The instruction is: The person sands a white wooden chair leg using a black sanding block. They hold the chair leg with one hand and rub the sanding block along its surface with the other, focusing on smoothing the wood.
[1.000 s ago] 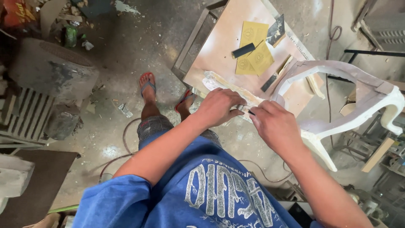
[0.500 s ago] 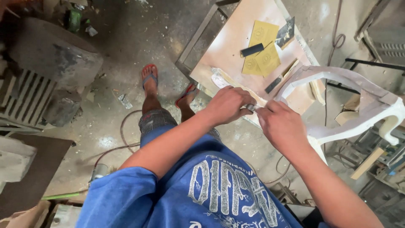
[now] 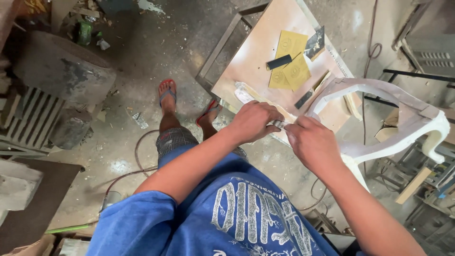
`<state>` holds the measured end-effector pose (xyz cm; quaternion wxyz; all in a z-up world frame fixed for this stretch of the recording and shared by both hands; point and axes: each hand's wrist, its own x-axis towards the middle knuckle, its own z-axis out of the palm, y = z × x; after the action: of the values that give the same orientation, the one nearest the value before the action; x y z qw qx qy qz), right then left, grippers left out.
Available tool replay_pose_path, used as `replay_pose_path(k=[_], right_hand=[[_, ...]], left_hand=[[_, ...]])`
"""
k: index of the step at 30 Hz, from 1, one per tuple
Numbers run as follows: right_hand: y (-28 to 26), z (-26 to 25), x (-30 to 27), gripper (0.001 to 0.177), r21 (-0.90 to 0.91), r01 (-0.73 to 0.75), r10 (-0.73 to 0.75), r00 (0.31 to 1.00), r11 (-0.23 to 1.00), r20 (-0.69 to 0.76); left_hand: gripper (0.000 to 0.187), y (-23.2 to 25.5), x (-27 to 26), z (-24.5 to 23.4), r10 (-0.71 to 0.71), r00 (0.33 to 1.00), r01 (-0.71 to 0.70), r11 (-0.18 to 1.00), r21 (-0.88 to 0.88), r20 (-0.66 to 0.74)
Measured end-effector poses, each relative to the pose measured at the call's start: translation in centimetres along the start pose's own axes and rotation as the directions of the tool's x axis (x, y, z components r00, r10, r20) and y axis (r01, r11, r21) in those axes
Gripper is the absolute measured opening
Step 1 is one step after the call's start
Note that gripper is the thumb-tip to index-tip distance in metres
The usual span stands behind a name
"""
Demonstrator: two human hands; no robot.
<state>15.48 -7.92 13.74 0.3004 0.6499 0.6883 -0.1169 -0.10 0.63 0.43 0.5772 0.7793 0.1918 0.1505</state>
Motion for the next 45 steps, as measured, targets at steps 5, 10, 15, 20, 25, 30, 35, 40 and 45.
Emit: replay_pose_path(k=[5, 10, 15, 20, 25, 30, 35, 40, 45], right_hand=[[-0.1, 0.6, 0.4, 0.013, 0.048, 0.004, -0.003, 1.000, 0.999, -0.015], [1.6, -2.5, -2.3, 0.012, 0.149, 0.001, 0.015, 0.994, 0.989, -0.106], [1.2, -1.5, -1.6, 0.016, 0.321, 0.113, -0.005, 0.948, 0.940, -0.319], [1.1, -0.9, -1.9, 0.015, 0.356, 0.134, -0.024, 0.954, 0.925, -0.298], [0.7, 0.2, -1.3, 0.009, 0.293, 0.189, -0.075, 0.930, 0.937, -0.360], [0.4, 0.0, -1.0, 0.003, 0.254, 0.208, -0.097, 0.917, 0.945, -0.387], [0.4, 0.3, 0.0, 0.004, 0.330, 0.272, -0.115, 0.898, 0.904, -0.425], [1.0, 0.0, -0.9, 0.005, 0.380, 0.259, -0.091, 0.908, 0.888, -0.408], [0.8, 0.0, -0.3, 0.003, 0.389, 0.302, -0.106, 0.886, 0.870, -0.452]], left_hand=[[0.025, -0.3, 0.1, 0.4, 0.001, 1.000, 0.000, 1.000, 0.007, -0.012], [0.027, 0.5, -0.1, -0.8, -0.001, 1.000, 0.001, 1.000, 0.030, 0.004], [0.028, 0.5, -0.1, -0.8, -0.013, 0.999, 0.013, 1.000, 0.023, 0.036], [0.029, 0.2, -0.2, -0.4, -0.010, 1.000, 0.009, 1.000, 0.017, 0.028], [0.029, 0.2, -0.3, -0.3, 0.000, 1.000, 0.000, 1.000, 0.011, 0.012], [0.028, 0.3, -0.3, -0.4, -0.009, 1.000, 0.009, 1.000, 0.022, 0.015], [0.027, 0.1, -0.3, 0.0, 0.003, 1.000, -0.003, 1.000, 0.017, -0.012], [0.026, 0.4, -0.4, -0.5, 0.019, 1.000, -0.019, 1.000, 0.000, -0.014], [0.027, 0.1, -0.4, -0.3, 0.018, 0.999, -0.018, 1.000, -0.007, -0.032]])
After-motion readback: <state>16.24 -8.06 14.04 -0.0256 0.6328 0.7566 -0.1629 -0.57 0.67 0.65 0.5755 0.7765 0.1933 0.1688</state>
